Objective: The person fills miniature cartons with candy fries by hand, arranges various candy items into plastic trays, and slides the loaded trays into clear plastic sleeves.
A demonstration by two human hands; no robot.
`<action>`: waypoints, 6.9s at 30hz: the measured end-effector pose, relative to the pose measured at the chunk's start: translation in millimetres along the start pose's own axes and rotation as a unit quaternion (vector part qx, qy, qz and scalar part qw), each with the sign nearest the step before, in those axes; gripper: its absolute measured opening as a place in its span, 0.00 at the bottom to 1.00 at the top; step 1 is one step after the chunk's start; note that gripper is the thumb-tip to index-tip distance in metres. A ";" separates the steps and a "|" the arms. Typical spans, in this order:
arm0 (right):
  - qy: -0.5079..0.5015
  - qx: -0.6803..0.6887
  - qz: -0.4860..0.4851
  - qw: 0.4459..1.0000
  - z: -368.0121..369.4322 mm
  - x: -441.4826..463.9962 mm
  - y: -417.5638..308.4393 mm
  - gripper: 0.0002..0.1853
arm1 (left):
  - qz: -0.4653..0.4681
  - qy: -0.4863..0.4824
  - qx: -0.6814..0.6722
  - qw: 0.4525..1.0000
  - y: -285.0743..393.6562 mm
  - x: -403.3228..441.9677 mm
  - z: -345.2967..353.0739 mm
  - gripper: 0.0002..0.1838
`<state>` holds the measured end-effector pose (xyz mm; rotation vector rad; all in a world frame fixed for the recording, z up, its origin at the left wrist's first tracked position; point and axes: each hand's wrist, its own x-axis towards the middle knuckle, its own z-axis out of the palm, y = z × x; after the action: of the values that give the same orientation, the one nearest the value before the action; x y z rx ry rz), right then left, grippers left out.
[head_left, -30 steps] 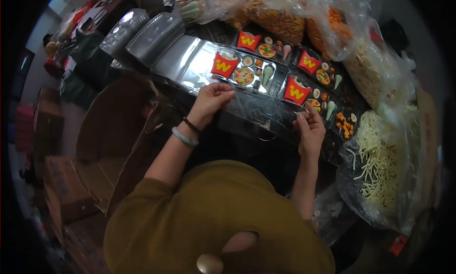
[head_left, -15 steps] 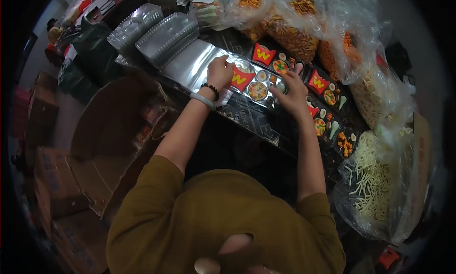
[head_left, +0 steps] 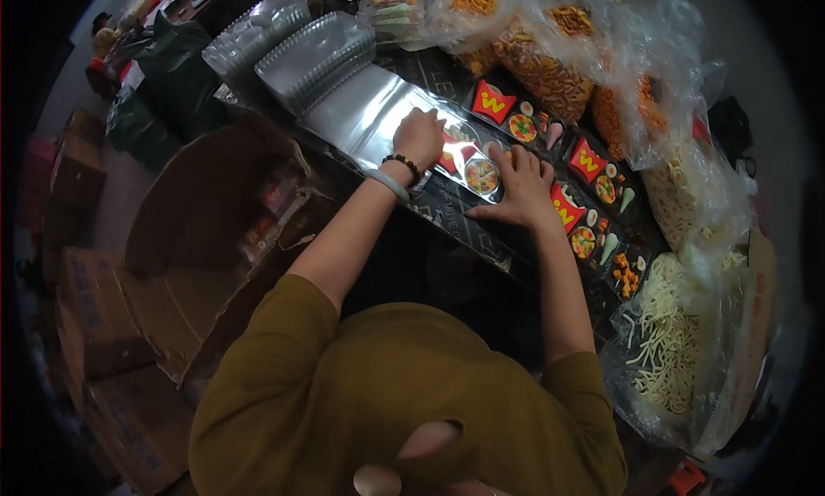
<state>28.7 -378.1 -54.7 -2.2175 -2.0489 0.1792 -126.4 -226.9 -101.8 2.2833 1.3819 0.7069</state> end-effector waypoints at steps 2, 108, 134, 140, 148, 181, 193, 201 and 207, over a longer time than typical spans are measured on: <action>0.026 -0.044 0.006 0.999 16.0 6.7 -6.2 0.59 | 0.033 0.023 0.007 0.999 -1.7 -1.9 6.1 0.15; 0.174 0.078 0.031 0.981 -23.0 -37.8 -32.3 0.46 | 0.086 -0.045 -0.113 0.989 -37.2 -56.6 -54.9 0.15; 0.180 0.049 -0.030 0.982 46.9 39.1 -94.3 0.47 | 0.256 -0.253 0.222 0.906 -21.2 -60.7 -87.1 0.36; 0.240 0.102 0.114 0.959 30.0 -27.4 -45.8 0.35 | 0.268 -0.279 0.163 0.908 -21.5 -56.7 -87.3 0.44; 0.022 0.775 0.211 0.595 37.5 -53.0 -18.9 0.31 | 0.276 -0.338 -0.002 0.900 1.3 -55.4 -83.6 0.44; 0.081 0.770 0.125 0.620 -7.5 -70.7 -13.2 0.06 | -0.124 -0.299 -0.636 0.701 11.8 -94.3 -92.7 0.07; 0.336 -0.025 -0.232 0.913 -16.6 -21.5 -82.7 0.11 | -0.098 -0.236 -0.627 0.736 15.2 -109.8 -65.7 0.12; 0.302 0.201 -0.154 0.919 0.2 -1.3 -78.0 0.03 | -0.063 -0.227 -0.588 0.774 13.2 -108.9 -64.7 0.13; 0.329 0.646 0.067 0.686 -40.8 -22.5 -6.9 0.09 | -0.103 -0.239 -0.604 0.753 4.4 -108.6 -67.5 0.16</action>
<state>26.9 -400.3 -13.2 -1.1647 -0.7860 0.5298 -205.8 -321.8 -69.4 1.0960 0.5559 0.5892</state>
